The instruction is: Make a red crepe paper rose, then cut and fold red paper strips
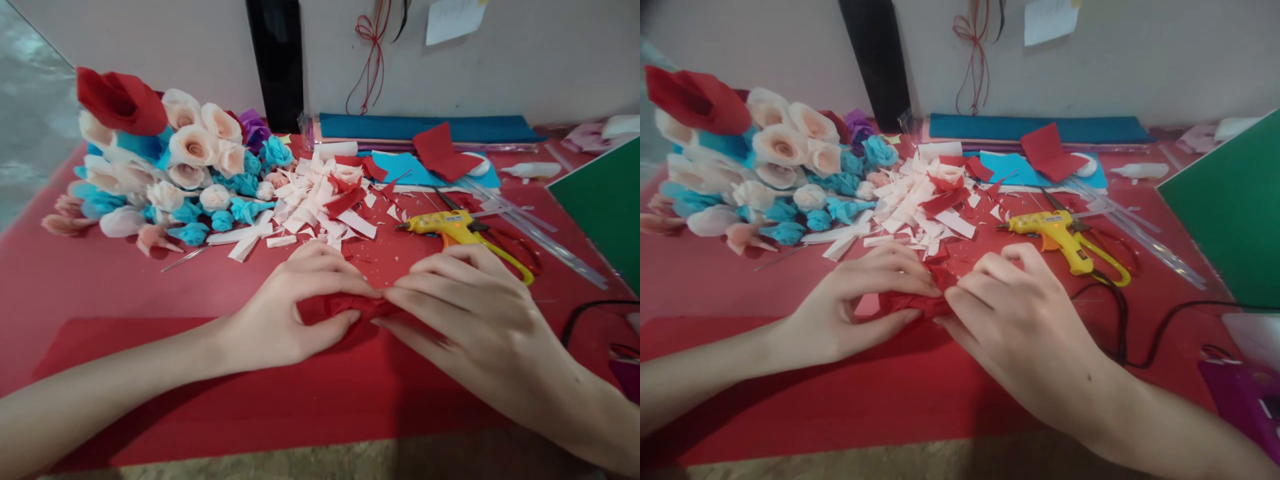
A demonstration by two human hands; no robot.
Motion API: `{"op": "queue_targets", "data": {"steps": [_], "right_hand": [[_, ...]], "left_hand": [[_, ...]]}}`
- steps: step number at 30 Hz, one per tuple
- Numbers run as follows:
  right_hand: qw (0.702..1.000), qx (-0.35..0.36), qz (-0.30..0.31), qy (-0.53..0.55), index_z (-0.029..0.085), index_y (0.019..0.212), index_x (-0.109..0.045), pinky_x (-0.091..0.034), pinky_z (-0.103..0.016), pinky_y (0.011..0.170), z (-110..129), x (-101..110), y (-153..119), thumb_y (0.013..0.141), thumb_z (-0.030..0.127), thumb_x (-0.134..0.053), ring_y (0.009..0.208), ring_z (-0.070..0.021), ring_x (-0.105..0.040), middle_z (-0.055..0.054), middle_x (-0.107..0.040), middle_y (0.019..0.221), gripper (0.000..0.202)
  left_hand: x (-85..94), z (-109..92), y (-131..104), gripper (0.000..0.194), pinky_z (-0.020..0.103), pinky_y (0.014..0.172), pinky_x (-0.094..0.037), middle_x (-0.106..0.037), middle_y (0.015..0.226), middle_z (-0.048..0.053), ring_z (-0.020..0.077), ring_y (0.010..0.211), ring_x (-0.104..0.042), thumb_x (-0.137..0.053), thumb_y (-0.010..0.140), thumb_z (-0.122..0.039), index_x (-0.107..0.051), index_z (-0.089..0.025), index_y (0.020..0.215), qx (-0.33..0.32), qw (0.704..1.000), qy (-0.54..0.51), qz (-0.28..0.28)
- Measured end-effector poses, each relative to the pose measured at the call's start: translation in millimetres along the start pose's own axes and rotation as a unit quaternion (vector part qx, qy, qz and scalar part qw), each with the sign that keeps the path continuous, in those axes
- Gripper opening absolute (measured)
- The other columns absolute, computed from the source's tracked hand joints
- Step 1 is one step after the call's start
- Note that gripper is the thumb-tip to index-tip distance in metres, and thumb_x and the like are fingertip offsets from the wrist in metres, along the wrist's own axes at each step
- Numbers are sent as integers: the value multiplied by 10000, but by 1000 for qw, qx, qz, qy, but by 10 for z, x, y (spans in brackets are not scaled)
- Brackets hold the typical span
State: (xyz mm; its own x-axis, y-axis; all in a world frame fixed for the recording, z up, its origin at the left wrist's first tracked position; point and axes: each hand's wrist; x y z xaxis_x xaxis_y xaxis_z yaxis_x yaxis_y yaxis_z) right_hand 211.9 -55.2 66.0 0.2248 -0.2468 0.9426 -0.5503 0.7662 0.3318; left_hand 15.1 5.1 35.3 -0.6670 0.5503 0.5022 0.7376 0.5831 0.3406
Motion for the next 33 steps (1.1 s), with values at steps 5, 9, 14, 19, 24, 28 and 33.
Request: {"op": "queue_targets", "data": {"steps": [5, 9, 14, 19, 24, 28, 33], "right_hand": [[1000, 4, -16, 6, 126, 758, -644, -390, -352, 711, 2, -8, -9, 912, 208, -463, 691, -166, -564, -42, -653, 713, 252], [1000, 5, -21, 11, 113, 742, -646, -394, -353, 694, 10, -5, -11, 902, 203, -478, 675, -169, -565, -51, -649, 703, 249], [1000, 5, -24, 11, 113, 735, -641, -388, -348, 687, 20, -2, -21, 909, 206, -464, 675, -167, -562, -52, -638, 687, 265], [1000, 9, -16, 4, 115, 737, -644, -381, -353, 696, 15, -7, -27, 919, 216, -449, 687, -169, -563, -50, -637, 695, 285], [1000, 11, -16, 6, 112, 773, -654, -381, -353, 699, 17, -27, -10, 913, 225, -462, 698, -174, -563, -47, -640, 707, 263], [1000, 9, -11, 19, 121, 769, -651, -374, -347, 696, 15, -52, -7, 916, 214, -445, 701, -169, -558, -38, -633, 704, 269], [999, -9, -16, 31, 125, 769, -641, -373, -345, 694, 8, -70, -23, 896, 239, -493, 704, -167, -550, -26, -623, 696, 226]], "left_hand": [[8, -4, 5, 145, 335, 849, -447, -666, 869, 39, 142, 863, -555, -591, 797, -80, -667, -158, 893, -25, 999, 18, -10], [3, 6, 5, 148, 353, 849, -453, -673, 865, 32, 145, 845, -558, -591, 793, -73, -675, -176, 858, -40, 999, 20, -9], [10, -3, 13, 157, 355, 829, -460, -687, 861, 28, 145, 827, -571, -589, 794, -75, -679, -189, 855, -57, 997, 41, -16], [52, -19, 44, 146, 354, 812, -465, -696, 835, 20, 141, 806, -579, -579, 799, -81, -670, -190, 834, -84, 994, 63, -12], [100, -11, 56, 119, 379, 840, -467, -696, 885, 43, 167, 851, -588, -580, 804, -144, -676, -185, 860, -107, 989, 103, 9], [159, 10, 32, 149, 464, 971, -400, -698, 938, 43, 205, 925, -592, -566, 801, -266, -683, -206, 872, -168, 968, 185, 7], [240, -17, 6, 101, 528, 1108, -214, -691, 947, 4, 197, 911, -592, -580, 781, -280, -672, -238, 781, -243, 939, 244, -2]]}}
Point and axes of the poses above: each hand's wrist, its own y-axis towards the middle knuckle, its own x-axis out of the back of the hand, z = x × y
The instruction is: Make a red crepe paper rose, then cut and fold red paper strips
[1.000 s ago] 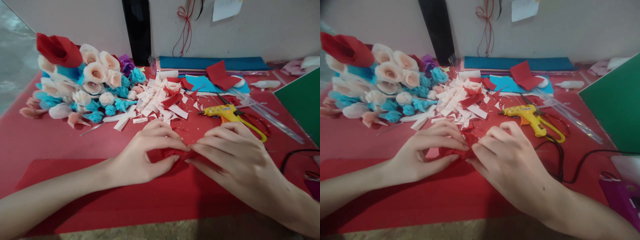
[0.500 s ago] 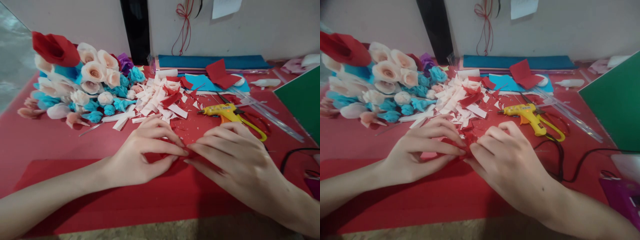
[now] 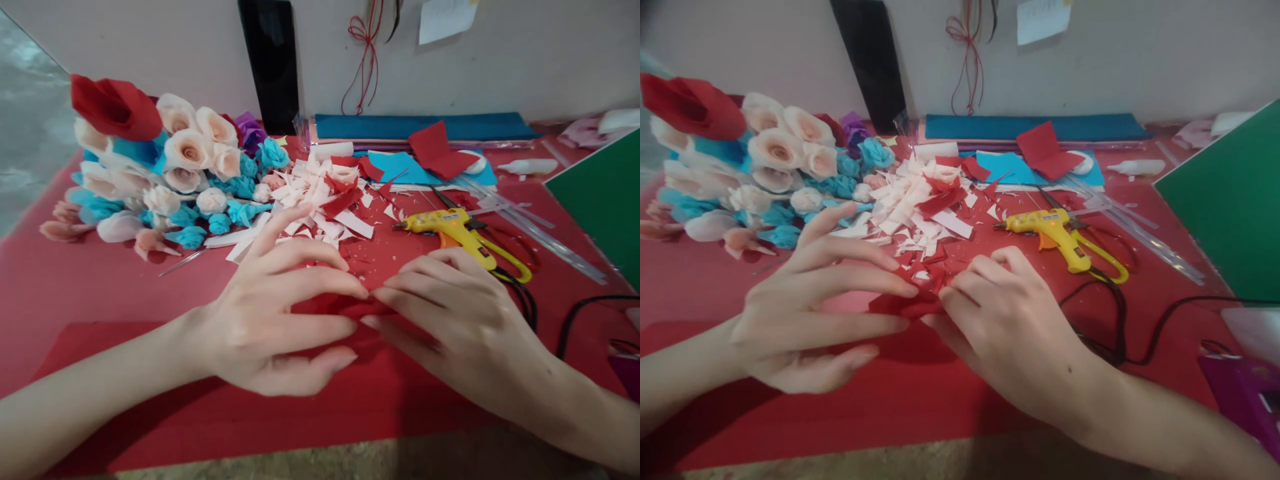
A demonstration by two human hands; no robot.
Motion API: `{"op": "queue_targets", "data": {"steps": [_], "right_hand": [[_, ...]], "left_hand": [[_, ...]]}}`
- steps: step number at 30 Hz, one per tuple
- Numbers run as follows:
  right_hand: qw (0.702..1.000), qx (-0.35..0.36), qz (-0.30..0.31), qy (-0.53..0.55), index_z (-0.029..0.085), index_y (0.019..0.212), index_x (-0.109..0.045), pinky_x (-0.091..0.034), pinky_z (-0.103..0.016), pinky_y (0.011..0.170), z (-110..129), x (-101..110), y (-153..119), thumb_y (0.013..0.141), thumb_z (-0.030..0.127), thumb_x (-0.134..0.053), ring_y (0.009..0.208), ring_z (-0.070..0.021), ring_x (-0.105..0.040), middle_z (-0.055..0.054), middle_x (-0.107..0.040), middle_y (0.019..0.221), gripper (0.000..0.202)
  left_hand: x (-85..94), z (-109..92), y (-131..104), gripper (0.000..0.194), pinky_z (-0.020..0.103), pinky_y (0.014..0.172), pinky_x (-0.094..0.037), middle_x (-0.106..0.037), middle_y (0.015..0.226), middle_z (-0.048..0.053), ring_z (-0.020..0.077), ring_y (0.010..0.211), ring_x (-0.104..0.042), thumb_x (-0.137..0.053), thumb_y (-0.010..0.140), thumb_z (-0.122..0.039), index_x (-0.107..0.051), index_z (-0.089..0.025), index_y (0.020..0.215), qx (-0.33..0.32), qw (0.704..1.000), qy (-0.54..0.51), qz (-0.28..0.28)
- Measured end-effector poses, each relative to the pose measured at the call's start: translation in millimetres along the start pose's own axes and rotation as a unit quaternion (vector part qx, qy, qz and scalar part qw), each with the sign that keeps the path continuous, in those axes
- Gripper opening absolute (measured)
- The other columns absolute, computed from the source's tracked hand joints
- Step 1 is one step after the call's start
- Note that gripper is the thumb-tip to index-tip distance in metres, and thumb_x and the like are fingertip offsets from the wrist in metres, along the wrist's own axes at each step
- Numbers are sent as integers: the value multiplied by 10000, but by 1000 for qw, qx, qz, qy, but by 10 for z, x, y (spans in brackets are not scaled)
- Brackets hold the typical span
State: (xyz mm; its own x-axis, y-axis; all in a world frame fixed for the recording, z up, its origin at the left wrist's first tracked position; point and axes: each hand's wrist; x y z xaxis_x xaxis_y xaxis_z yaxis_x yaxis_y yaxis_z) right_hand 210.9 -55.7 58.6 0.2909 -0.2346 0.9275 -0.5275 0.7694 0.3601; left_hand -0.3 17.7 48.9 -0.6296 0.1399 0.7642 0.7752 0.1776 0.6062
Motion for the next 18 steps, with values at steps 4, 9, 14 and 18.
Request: {"op": "queue_targets", "data": {"steps": [4, 9, 14, 18], "right_hand": [[999, 1, -28, -23, 113, 767, -636, -382, -353, 698, 3, 9, 2, 877, 234, -527, 698, -173, -561, -36, -632, 705, 196], [998, 4, -55, 39, 125, 821, -605, -388, -322, 668, 2, 11, -9, 863, 242, -563, 683, -140, -555, -14, -642, 744, 131], [994, -11, -57, 97, 137, 884, -574, -398, -298, 656, -21, -20, -23, 860, 240, -568, 670, -118, -555, -1, -634, 751, 106], [993, -15, -74, 96, 137, 934, -563, -417, -296, 680, -15, -15, -26, 829, 243, -612, 725, -124, -591, -14, -645, 810, 157]], "left_hand": [[-29, 2, -24, 193, 435, 1053, -368, -620, 1066, 44, 201, 1031, -554, -591, 800, -236, -603, -224, 993, 156, 967, -194, -51], [-108, 47, -53, 682, 321, 1006, -448, -522, 1258, 85, 221, 1173, -507, -722, 711, -232, -408, -220, 1316, 213, 884, -415, 30], [-105, 38, -38, 585, 236, 888, -502, -613, 1106, 71, 166, 1043, -581, -668, 708, -57, -485, -194, 1246, 197, 878, -435, 22], [-132, 29, -52, 551, 223, 870, -510, -618, 1067, 71, 152, 1011, -590, -644, 708, -13, -504, -167, 1218, 196, 875, -443, 7]]}}
Point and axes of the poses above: each hand's wrist, its own y-axis towards the middle knuckle, its own x-axis out of the back of the hand, z = x × y
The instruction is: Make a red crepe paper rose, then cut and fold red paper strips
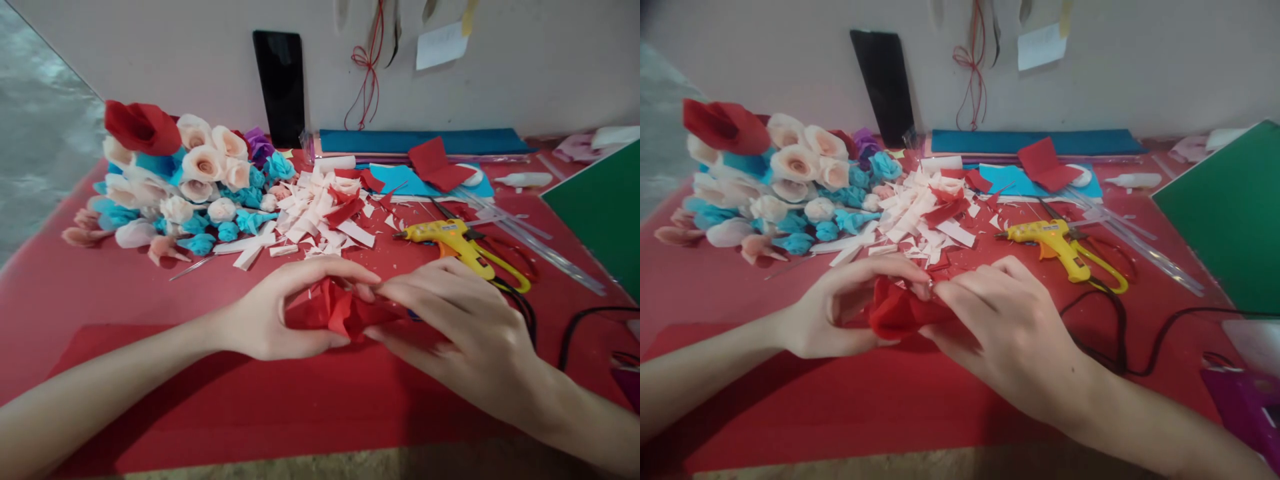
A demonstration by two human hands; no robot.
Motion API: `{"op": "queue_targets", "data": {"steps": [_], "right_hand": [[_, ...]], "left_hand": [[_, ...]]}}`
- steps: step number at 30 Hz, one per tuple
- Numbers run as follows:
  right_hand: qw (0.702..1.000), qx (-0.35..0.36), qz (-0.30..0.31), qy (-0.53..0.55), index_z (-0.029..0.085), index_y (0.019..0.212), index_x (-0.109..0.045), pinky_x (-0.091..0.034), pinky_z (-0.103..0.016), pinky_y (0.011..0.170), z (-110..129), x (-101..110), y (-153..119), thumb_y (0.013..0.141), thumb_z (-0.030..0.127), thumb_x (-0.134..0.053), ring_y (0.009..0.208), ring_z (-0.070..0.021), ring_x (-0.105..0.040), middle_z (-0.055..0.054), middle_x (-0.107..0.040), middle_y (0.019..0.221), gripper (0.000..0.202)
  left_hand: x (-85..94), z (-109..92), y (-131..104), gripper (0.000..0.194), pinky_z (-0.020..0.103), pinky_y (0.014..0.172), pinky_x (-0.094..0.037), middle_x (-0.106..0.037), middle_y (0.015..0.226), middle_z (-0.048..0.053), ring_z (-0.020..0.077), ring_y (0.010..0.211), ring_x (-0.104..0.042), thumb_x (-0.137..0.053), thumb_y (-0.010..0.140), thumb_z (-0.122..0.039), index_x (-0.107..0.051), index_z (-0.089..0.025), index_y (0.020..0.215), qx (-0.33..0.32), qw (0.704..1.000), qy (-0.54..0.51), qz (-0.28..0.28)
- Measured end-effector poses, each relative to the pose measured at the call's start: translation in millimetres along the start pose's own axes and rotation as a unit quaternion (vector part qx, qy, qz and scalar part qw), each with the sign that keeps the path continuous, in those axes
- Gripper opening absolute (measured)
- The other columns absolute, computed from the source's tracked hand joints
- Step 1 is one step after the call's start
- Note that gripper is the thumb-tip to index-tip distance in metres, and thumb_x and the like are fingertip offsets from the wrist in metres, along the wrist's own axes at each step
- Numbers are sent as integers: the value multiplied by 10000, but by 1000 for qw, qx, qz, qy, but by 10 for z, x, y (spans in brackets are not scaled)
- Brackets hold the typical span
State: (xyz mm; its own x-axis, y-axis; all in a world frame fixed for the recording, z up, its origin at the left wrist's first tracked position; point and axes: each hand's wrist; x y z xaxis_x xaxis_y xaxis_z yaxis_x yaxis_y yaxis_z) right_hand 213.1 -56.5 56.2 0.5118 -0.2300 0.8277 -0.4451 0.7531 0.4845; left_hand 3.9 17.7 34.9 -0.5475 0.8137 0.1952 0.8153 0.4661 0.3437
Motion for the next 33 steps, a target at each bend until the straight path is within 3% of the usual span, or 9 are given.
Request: {"op": "queue_targets", "data": {"steps": [12, 16, 20, 27, 33], "right_hand": [[997, 15, -26, -74, 168, 867, -601, -438, -306, 659, 90, 48, 28, 839, 148, -576, 685, -130, -608, 3, -672, 732, 43], [996, 11, -33, -82, 133, 905, -614, -438, -323, 667, 71, 32, 15, 806, 155, -621, 710, -152, -608, -29, -680, 787, 101], [994, 20, -41, -103, 128, 886, -614, -426, -326, 658, 30, 6, 6, 813, 211, -623, 680, -153, -583, -32, -670, 786, 111], [999, -32, -12, -32, 156, 879, -598, -414, -306, 661, -26, -40, 25, 857, 266, -566, 686, -145, -562, -30, -659, 811, 117], [997, -66, 8, 47, 162, 844, -584, -441, -262, 670, -77, -104, 40, 879, 245, -530, 719, -134, -590, -37, -653, 814, 105]], "left_hand": [[-25, 68, -27, 449, 205, 870, -505, -568, 1072, 65, 141, 998, -576, -688, 704, -67, -547, -202, 1109, 25, 998, -44, -49], [-22, 80, -22, 591, 234, 946, -470, -530, 1167, 70, 165, 1071, -540, -752, 683, -205, -494, -218, 1215, 3, 997, -41, -66], [9, 95, -12, 540, 294, 979, -460, -525, 1187, 84, 201, 1113, -518, -681, 756, -391, -496, -221, 1234, -5, 995, -26, -96], [21, 140, -4, 422, 275, 970, -476, -535, 1219, 59, 176, 1122, -526, -578, 835, -380, -515, -257, 1234, 17, 991, -62, -113], [18, 171, -18, 517, 312, 943, -498, -512, 1259, 62, 208, 1144, -515, -583, 808, -458, -474, -271, 1277, 37, 989, -81, -118]]}}
Point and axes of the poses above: each hand's wrist, its own y-axis towards the middle knuckle, its own x-axis out of the back of the hand, z = x × y
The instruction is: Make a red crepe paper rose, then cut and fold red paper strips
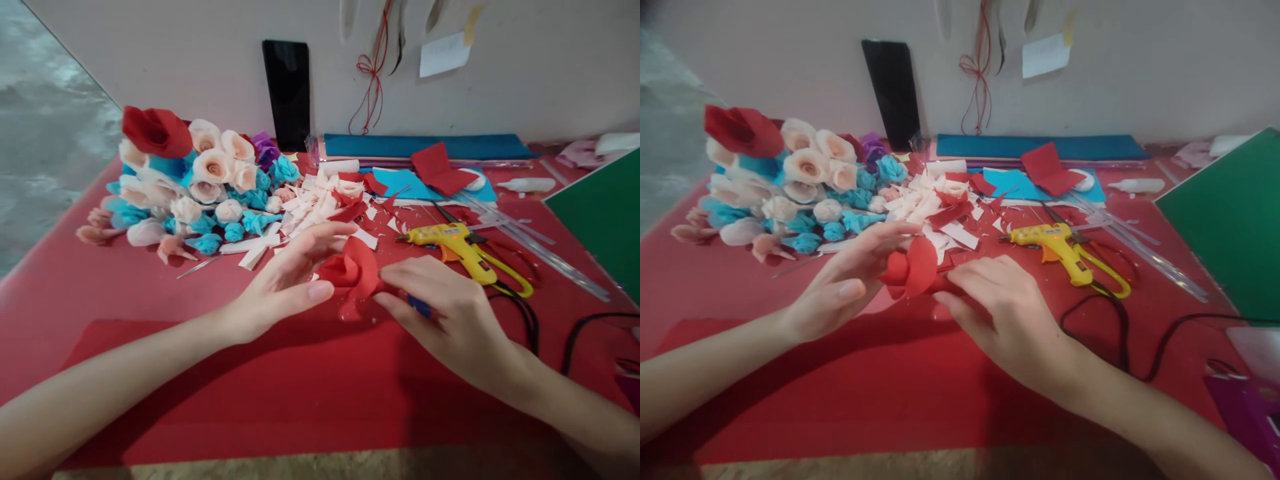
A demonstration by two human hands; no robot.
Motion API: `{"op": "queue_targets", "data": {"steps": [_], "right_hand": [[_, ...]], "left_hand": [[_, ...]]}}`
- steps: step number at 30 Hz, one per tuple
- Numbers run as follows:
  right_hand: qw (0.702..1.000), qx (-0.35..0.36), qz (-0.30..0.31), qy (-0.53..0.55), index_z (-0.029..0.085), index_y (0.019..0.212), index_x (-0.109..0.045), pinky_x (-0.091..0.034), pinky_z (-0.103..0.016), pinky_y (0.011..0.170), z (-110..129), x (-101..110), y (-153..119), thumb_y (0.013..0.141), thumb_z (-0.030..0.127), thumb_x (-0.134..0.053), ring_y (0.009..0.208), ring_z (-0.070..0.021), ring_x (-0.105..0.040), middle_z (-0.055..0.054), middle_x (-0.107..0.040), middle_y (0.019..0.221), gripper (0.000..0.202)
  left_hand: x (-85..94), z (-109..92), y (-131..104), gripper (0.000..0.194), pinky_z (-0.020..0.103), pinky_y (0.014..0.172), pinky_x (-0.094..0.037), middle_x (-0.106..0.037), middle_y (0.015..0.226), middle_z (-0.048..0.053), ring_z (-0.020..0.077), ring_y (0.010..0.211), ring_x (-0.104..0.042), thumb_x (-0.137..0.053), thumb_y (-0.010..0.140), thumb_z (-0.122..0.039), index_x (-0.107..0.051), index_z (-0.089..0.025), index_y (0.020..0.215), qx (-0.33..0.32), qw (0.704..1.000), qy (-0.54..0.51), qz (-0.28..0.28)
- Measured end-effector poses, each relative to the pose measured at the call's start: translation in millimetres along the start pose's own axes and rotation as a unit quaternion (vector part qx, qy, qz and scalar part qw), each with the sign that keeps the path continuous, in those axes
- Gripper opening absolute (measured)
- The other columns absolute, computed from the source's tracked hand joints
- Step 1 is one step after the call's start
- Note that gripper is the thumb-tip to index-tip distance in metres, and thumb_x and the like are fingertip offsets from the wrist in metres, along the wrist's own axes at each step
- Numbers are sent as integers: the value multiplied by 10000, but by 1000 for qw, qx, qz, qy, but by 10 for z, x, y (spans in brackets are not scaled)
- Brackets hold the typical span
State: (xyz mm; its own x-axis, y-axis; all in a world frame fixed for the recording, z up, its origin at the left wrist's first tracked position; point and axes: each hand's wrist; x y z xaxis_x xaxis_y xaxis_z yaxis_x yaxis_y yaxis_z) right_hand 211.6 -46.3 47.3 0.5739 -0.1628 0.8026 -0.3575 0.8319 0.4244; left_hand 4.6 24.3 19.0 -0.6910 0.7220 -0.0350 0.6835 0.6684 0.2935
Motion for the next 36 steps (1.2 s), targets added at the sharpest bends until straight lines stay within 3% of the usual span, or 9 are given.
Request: {"op": "queue_targets", "data": {"steps": [3, 8, 14, 19, 22, 25, 27, 31, 36], "right_hand": [[998, -10, 3, 55, 152, 808, -576, -450, -223, 650, -19, -22, 27, 878, 200, -521, 687, -111, -588, -27, -647, 771, 102], [986, -80, 22, 148, 167, 770, -584, -452, -154, 566, -13, -6, 79, 849, 148, -530, 606, -78, -586, 17, -646, 692, 97], [927, -191, 121, 299, 173, 647, -549, -460, -134, 517, 37, 30, 127, 901, 202, -429, 530, -63, -550, 18, -615, 600, 282], [898, -216, 126, 361, 154, 727, -563, -475, -148, 536, 54, 7, 109, 888, 210, -457, 557, -68, -566, -7, -634, 655, 201], [889, -219, 122, 383, 143, 778, -574, -469, -142, 545, 58, -24, 80, 892, 235, -472, 565, -61, -564, -12, -638, 671, 179], [866, -225, 129, 427, 137, 874, -574, -478, -148, 559, 69, -68, 44, 884, 237, -498, 585, -63, -567, -22, -653, 704, 126], [846, -230, 139, 459, 137, 906, -563, -487, -159, 572, 81, -105, 14, 871, 218, -516, 617, -70, -578, -29, -658, 736, 100], [817, -241, 152, 501, 139, 897, -538, -511, -194, 633, 111, -168, -47, 854, 202, -537, 701, -87, -611, -30, -656, 774, 76], [841, -209, 164, 471, 132, 851, -568, -493, -202, 689, 150, -193, -64, 856, 165, -516, 759, -85, -595, -38, -649, 831, 62]], "left_hand": [[-5, -17, 8, 485, 305, 953, -487, -509, 1263, 58, 194, 1114, -530, -583, 819, -434, -484, -276, 1267, -4, 1000, -2, -6], [-11, -72, 33, 487, 234, 848, -521, -588, 1051, 55, 152, 995, -578, -601, 823, -378, -472, -250, 1275, 1, 1000, -17, 13], [-4, -75, 24, 545, 326, 985, -468, -476, 1312, 57, 199, 1139, -526, -669, 772, -377, -464, -297, 1271, -30, 997, 71, 5], [-1, -78, 20, 632, 372, 1036, -426, -471, 1304, 82, 218, 1169, -495, -646, 777, -436, -382, -268, 1327, -60, 986, 153, -29], [1, -143, 15, 675, 390, 1080, -364, -458, 1281, 85, 254, 1205, -437, -708, 714, -327, -412, -183, 1303, -175, 937, 293, -72], [-27, -228, -3, 398, 364, 1048, -388, -553, 1103, 36, 183, 1062, -503, -658, 720, -153, -549, -196, 1100, -271, 846, 453, -69], [-66, -255, -19, 267, 406, 1043, -387, -592, 1004, 16, 165, 962, -525, -636, 728, -136, -585, -222, 975, -294, 812, 501, -61], [-134, -233, -40, 164, 490, 1081, -328, -617, 895, 8, 173, 869, -524, -635, 732, -177, -613, -225, 887, -328, 771, 541, -70], [-115, -247, -42, 66, 457, 1096, -323, -635, 789, -29, 163, 830, -515, -611, 787, -250, -635, -267, 846, -346, 742, 571, -57]]}}
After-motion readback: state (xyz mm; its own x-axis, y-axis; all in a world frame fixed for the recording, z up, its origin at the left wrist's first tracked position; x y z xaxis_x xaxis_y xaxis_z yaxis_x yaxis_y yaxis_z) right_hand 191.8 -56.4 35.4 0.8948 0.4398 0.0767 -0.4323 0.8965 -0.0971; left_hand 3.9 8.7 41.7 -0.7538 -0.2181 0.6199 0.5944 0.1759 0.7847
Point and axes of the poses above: each hand's wrist, its own y-axis towards the middle knuckle, its own x-axis out of the back of the hand, z = x × y
